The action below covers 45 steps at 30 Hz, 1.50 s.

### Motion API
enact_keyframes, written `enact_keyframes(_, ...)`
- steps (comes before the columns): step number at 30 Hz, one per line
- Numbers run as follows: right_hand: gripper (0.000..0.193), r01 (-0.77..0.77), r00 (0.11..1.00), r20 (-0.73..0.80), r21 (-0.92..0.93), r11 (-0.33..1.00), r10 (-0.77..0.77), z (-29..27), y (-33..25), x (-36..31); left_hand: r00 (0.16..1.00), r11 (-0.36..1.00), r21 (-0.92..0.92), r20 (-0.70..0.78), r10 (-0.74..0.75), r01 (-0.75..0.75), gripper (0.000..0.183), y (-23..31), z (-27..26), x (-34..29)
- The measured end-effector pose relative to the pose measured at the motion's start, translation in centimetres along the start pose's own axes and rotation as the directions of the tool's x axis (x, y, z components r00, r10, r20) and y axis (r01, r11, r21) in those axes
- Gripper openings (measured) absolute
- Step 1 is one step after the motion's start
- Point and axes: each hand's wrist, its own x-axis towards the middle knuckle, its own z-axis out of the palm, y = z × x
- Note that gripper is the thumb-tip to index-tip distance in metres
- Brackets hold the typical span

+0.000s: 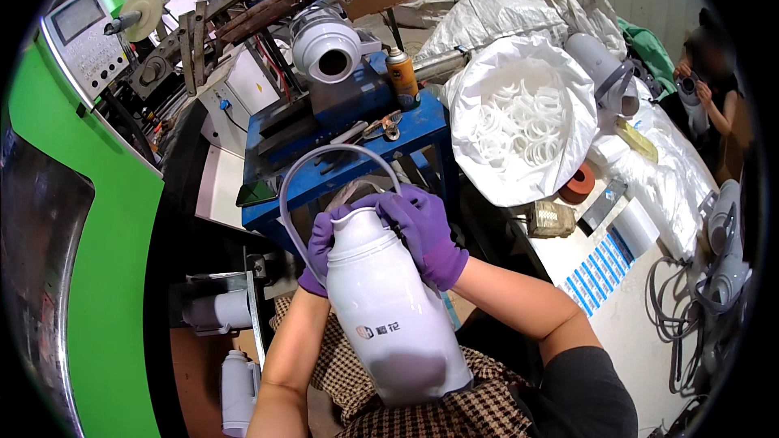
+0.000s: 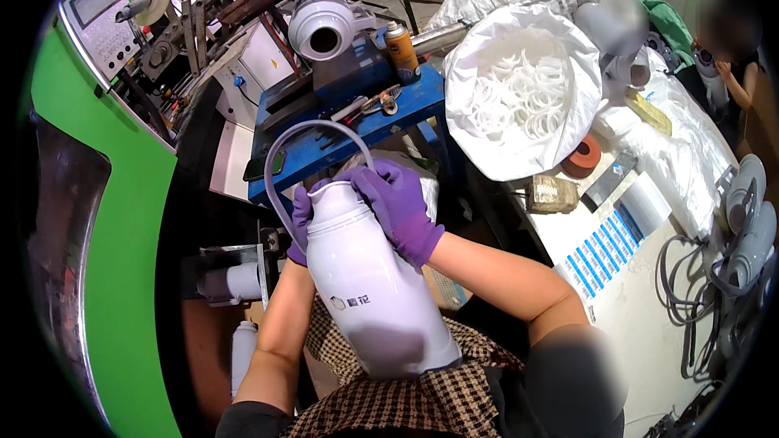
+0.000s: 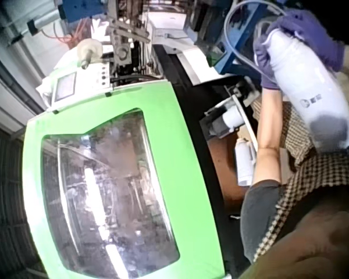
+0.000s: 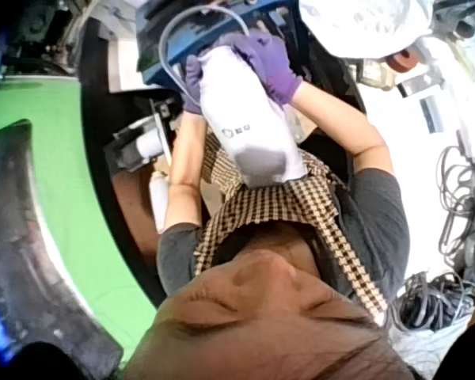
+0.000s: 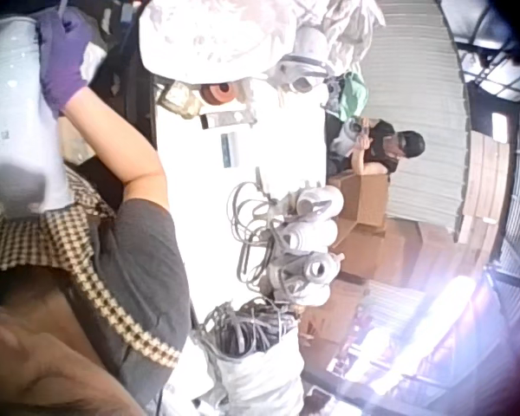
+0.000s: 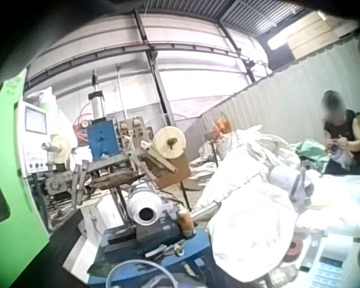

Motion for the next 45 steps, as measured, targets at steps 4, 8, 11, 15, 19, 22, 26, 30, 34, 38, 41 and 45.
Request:
enact_keyframes(4, 0.034, -0.286, 0.941, 0.297, 0.445, 0.849, 0.162, -2.2, 0.3, 1.8, 1.0, 0.985, -0.174, 0.016, -0.014, 0.016, 0.067, -0.8, -1.2, 1.8)
enact_keyframes(8, 0.034, -0.357, 0.879, 0.445, 0.372, 0.857, 0.174, -4.3, -1.5, 1.1, 0.927, 0.988, 0.064, -0.341, 0.156, -0.143, 0.047, -3.0, -3.3, 1.6)
enact_keyframes(11, 0.034, -0.196, 0.945, 0.313, 0.316, 0.928, 0.094, -8.1, -1.1, 0.3, 0.921, 0.98, -0.056, -0.356, 0.161, -0.193, 0.023, -4.2, 1.1, 0.9)
enact_keyframes(15, 0.032, 0.334, 0.89, -0.291, -0.109, 0.936, -0.351, -16.9, -1.3, -4.2, 0.732, 0.705, 0.709, -0.488, 0.475, 0.014, 0.022, -10.5, -5.5, -7.6)
enact_keyframes(19, 0.034, -0.184, 0.583, -0.44, -0.89, 0.417, -0.682, -31.9, -5.7, -8.7, 0.678, 0.895, 0.175, -0.598, 0.428, -0.411, 0.029, -9.6, -12.4, -16.7)
enact_keyframes(22, 0.037, -0.733, 0.601, -0.494, -0.655, -0.185, -0.628, -40.3, -7.8, -12.3, 0.461, 0.902, 0.098, -0.833, 0.305, -0.42, 0.031, -8.1, -10.9, -17.3)
enact_keyframes(26, 0.042, -0.715, 0.624, -0.671, -0.283, -0.64, -0.401, -43.9, -9.9, -13.2, 0.627, 0.742, 0.631, -0.489, 0.606, -0.225, 0.036, -8.8, -8.6, -16.2)
enact_keyframes(30, 0.047, -0.23, 0.527, -0.585, -0.797, 0.559, -0.617, -42.6, -11.7, -15.8, 0.589, 0.854, 0.424, -0.621, 0.517, -0.303, 0.026, -8.8, -9.2, -13.9)
enact_keyframes(34, 0.057, 0.247, 0.818, -0.462, -0.255, 0.935, -0.342, -28.1, -4.9, -13.2, 0.484, 0.527, 0.85, -0.462, 0.743, 0.003, 0.029, -3.0, -9.7, -17.9)
enact_keyframes(38, 0.046, -0.033, 0.974, -0.221, 0.086, 0.996, 0.051, -18.5, 8.2, -10.4, 0.205, 0.649, 0.761, -0.631, 0.749, -0.03, 0.022, 1.7, -14.6, -24.4)
enact_keyframes(41, 0.038, -0.378, 0.854, -0.115, 0.533, 0.757, 0.508, -10.2, 10.4, -9.4, 0.055, 0.714, 0.685, -0.726, 0.685, 0.145, 0.028, 3.2, -24.5, -32.5)
enact_keyframes(45, 0.029, -0.526, 0.795, -0.06, 0.426, 0.736, 0.604, -4.6, 11.3, -9.2, -0.069, 0.519, 0.637, -0.592, 0.803, 0.57, 0.036, 6.1, -34.7, -44.2)
